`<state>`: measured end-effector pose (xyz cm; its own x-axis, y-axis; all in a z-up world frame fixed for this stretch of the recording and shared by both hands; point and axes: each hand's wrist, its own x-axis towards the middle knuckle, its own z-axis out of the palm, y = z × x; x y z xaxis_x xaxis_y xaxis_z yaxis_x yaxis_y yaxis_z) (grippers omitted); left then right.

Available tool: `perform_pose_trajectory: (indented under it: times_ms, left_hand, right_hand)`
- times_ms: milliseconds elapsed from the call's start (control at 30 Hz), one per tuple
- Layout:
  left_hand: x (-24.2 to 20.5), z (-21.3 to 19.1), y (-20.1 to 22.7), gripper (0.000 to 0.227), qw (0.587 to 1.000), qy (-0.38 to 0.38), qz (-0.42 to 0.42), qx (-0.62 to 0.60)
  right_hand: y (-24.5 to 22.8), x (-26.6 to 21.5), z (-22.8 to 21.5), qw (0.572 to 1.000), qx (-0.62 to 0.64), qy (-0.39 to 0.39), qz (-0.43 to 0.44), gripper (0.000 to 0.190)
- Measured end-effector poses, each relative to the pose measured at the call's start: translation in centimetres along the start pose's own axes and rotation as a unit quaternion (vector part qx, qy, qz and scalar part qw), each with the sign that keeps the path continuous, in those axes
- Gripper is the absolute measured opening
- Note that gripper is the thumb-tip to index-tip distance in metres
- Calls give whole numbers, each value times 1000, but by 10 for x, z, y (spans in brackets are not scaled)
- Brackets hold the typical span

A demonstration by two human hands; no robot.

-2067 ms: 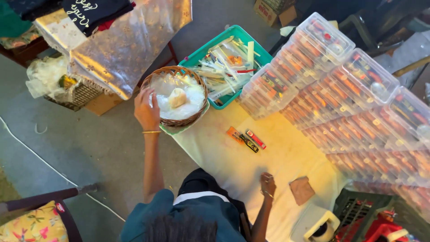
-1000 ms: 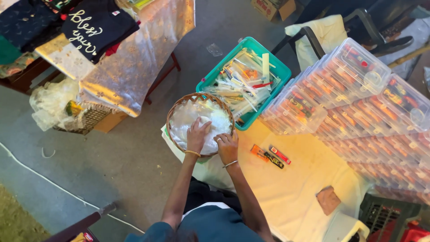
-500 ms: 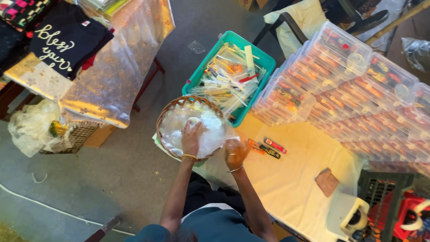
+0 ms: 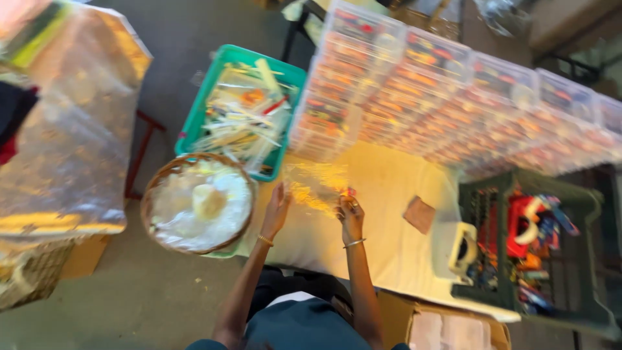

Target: The person organizes and packs small snack items, including chocolate bars and candies, into clear plastic containers on a table. They handle the items by hand, arranging them neatly within the containers and occasionally moving items between the table and a nearby basket.

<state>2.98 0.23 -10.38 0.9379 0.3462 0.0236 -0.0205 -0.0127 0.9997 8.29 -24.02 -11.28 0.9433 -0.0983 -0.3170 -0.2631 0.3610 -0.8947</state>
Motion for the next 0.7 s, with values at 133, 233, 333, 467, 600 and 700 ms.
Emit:
perform_pose_trajectory:
  times_ms: [133,233,333,467,600,700]
  left_hand:
    - [5,80,-54,49,988,-75,-86,-100]
    - [7,118,-68,34,985,-83,-116,-96]
    - [10,149,-58,26,997,-81,-9,8]
    - [10,197,-63,21,983,-85,-163,7]
    - [-4,221,-128,21,981,-58,-170,-68]
    - [-1,219,-165,22,985,-44,-156,-65]
  right_hand:
    - [-6,17,-54,1000,-10,4,-3,15]
    - [12,48,-115,992,-70,44,-98,17]
    - [9,55,-150,975,-114,78,-172,19]
    - [-10,55,-175,945,-186,173,-204,20]
    - [-32,48,-179,939,-188,190,-214,24]
    - [-12,59,-193,932,-224,174,-227,17]
